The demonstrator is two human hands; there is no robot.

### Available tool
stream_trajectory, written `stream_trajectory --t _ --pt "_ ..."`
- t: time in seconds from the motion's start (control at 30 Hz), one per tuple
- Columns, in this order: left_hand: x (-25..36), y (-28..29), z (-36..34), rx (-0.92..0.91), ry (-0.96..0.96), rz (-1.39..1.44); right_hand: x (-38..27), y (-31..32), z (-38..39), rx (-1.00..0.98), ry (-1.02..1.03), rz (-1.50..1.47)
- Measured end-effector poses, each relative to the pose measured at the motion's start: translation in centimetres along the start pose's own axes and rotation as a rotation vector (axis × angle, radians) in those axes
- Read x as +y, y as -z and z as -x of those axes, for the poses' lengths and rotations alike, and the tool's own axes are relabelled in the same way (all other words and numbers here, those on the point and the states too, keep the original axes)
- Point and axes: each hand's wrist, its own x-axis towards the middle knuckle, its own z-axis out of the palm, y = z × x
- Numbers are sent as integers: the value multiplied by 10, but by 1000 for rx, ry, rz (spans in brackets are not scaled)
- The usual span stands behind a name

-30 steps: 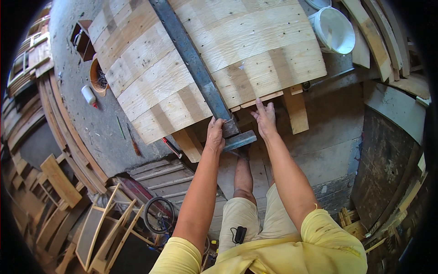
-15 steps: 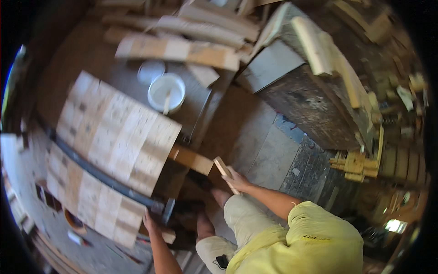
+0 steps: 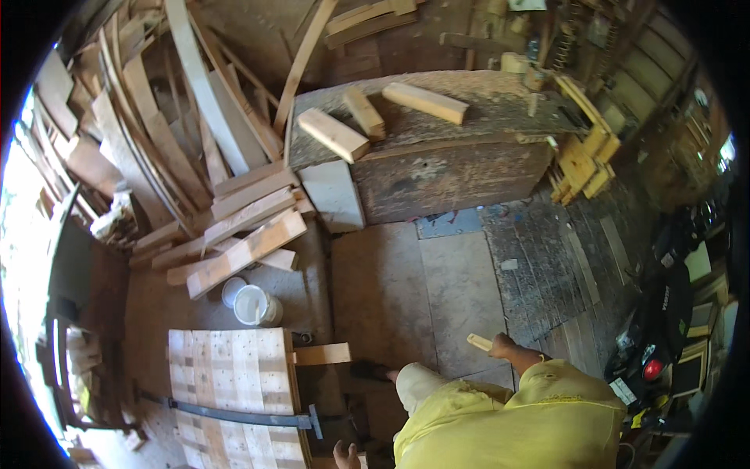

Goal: The person measures and marks a wooden plank with a metal square, then uses a handheld electric planer to smooth its surface. They move between workstations, handle multiple planks, and use a table saw to cut a long board.

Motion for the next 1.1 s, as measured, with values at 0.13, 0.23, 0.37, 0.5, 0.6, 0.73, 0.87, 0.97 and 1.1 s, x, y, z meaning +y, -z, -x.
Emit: stream_trajectory --t 0.13,0.23,0.37,0.5,0.6,0.73,0.87,0.97,1.1 --pt "-12 -62 -2 32 -219 -100 56 6 82 125 -12 -233" --pt "9 -113 21 -45 -318 -134 105 10 92 207 -8 -399" --pt "34 -171 31 -350 -327 -350 168 38 104 343 -3 -567" --pt "72 -265 65 -538 -550 -459 269 11 96 475 -7 -737" --pt "52 -335 14 -777 -578 -680 372 -47 82 484 -127 -878" --pt "59 -502 -15 -775 -532 -1204 540 -128 79 453 -427 -891" --pt "74 -630 6 -850 -643 -1588 657 -113 75 512 -756 -1175" --pt "46 -792 38 -1074 -518 -1169 758 -92 48 868 -498 -1028" --pt "70 -928 115 -1169 -174 -1310 796 85 21 952 -484 -1656"
